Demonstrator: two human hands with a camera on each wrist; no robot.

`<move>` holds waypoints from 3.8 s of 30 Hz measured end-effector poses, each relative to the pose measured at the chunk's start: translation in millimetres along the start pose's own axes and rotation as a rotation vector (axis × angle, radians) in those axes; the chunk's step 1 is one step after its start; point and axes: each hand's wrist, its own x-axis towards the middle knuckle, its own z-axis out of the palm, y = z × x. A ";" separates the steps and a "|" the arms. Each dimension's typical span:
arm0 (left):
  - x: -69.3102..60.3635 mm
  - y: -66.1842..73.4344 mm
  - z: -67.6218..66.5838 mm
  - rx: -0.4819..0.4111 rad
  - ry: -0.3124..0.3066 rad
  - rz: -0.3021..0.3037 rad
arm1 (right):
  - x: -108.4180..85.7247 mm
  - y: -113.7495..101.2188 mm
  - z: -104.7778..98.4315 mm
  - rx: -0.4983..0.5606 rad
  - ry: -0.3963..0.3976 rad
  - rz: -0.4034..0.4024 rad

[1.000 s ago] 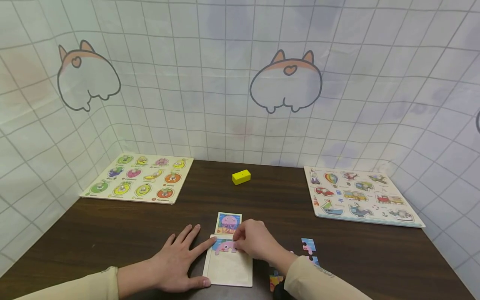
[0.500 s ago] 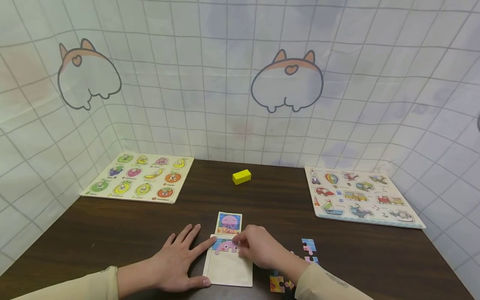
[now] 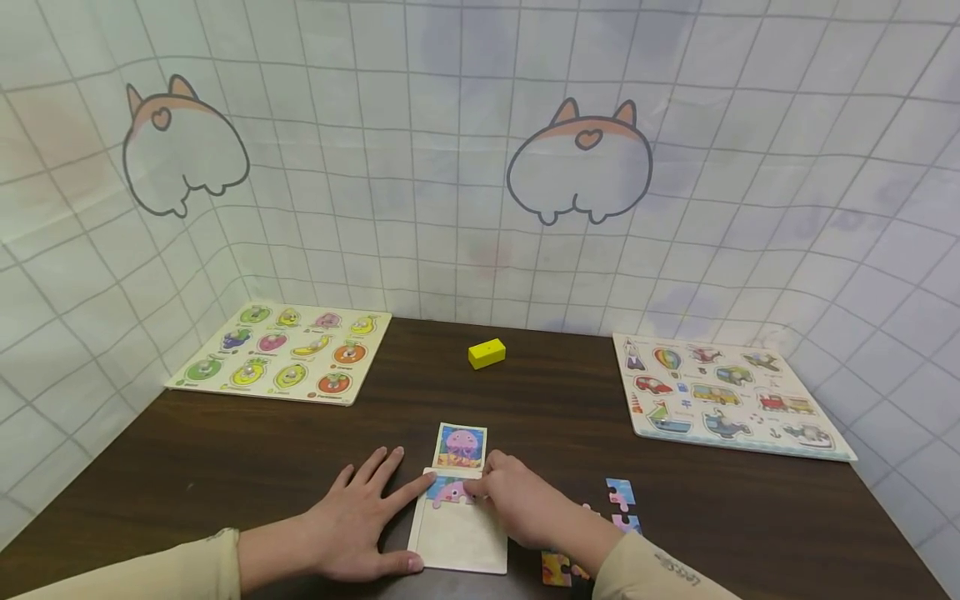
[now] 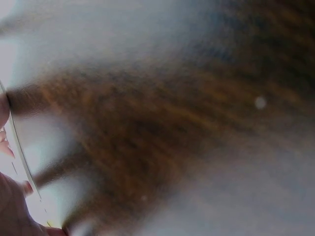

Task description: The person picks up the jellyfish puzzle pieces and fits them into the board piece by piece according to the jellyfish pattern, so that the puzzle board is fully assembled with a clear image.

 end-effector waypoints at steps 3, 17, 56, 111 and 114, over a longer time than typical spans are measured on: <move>1.5 -0.1 1.2 -0.006 0.001 0.004 | -0.2 0.7 -1.4 0.035 -0.010 0.019; -0.8 -0.7 0.5 -0.011 0.008 -0.008 | -16.1 13.9 -21.3 0.204 0.053 0.120; -1.8 -1.1 -0.8 -0.031 0.010 0.010 | -103.8 133.0 -45.8 0.257 0.099 0.344; -1.2 -1.2 -0.2 -0.037 0.005 0.010 | -1.9 20.1 -7.2 0.754 0.147 0.595; -1.2 -1.0 -0.1 -0.036 0.005 0.011 | 0.4 17.7 -5.2 0.736 0.138 0.616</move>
